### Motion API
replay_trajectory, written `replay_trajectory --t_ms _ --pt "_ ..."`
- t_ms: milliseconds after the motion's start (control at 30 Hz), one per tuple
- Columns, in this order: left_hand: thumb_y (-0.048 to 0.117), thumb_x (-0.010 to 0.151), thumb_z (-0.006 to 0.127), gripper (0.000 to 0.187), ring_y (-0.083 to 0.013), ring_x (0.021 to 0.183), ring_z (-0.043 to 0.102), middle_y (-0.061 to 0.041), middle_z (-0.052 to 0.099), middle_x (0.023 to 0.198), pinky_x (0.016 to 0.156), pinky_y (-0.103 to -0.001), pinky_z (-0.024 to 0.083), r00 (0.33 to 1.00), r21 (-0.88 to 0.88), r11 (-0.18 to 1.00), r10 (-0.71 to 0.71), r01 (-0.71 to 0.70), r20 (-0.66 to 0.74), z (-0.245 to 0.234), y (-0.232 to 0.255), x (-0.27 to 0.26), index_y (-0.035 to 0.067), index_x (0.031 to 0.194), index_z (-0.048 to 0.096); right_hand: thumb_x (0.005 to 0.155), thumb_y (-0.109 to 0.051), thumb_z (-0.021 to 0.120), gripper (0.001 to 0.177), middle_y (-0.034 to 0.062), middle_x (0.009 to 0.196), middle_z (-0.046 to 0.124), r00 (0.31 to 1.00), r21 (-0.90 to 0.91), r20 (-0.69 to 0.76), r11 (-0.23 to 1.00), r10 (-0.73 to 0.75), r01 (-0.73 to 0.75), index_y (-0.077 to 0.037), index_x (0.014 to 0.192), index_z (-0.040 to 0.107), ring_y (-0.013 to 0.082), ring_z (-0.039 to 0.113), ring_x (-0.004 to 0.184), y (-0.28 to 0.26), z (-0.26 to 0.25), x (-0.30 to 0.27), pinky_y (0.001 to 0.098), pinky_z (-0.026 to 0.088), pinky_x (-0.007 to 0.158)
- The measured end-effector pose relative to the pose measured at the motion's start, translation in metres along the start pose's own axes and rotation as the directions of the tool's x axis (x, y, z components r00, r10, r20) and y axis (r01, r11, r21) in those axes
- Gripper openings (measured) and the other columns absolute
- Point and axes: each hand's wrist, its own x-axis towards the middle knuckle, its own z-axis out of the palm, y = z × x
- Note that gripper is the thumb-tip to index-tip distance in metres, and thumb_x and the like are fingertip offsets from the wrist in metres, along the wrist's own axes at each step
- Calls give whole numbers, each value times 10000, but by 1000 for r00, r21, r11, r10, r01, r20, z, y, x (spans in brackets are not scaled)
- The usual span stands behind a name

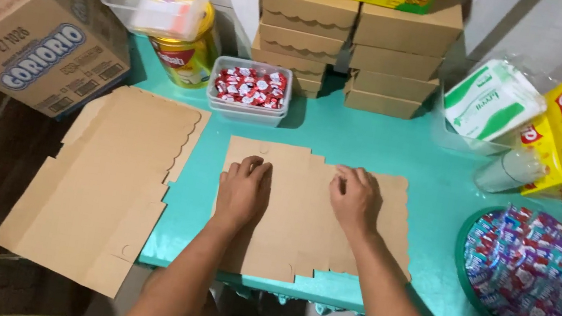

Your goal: Folding cardboard templates into small boxes for packaging.

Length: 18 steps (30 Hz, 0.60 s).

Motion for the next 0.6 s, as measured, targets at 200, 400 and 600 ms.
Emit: replay_trajectory --t_ms 200,400,600 --pt "197 947 611 336 -258 1085 621 0 564 1239 862 -399 536 991 -48 989 136 -137 -17 31 45 22 192 1274 686 794 -212 778 309 -11 868 651 991 -4 48 992 123 -123 -229 1102 769 233 678 897 22 6 -6 392 585 803" --pt "320 988 530 422 -276 1126 600 -25 580 1218 915 -410 469 1000 -203 979 7 -9 -8 17 77 16 191 1376 638 884 -392 713 429 29 932 557 975 -152 218 988 37 -3 -183 1259 730 248 594 881 5 -7 2 405 500 848" --pt "343 1002 515 453 -287 1120 590 -50 578 1231 910 -412 452 1000 -182 983 6 -10 -23 21 76 16 195 1419 611 918 -407 690 405 37 936 514 965 -156 261 988 29 13 -172 1249 701 257 569 846 6 -5 3 407 466 824"
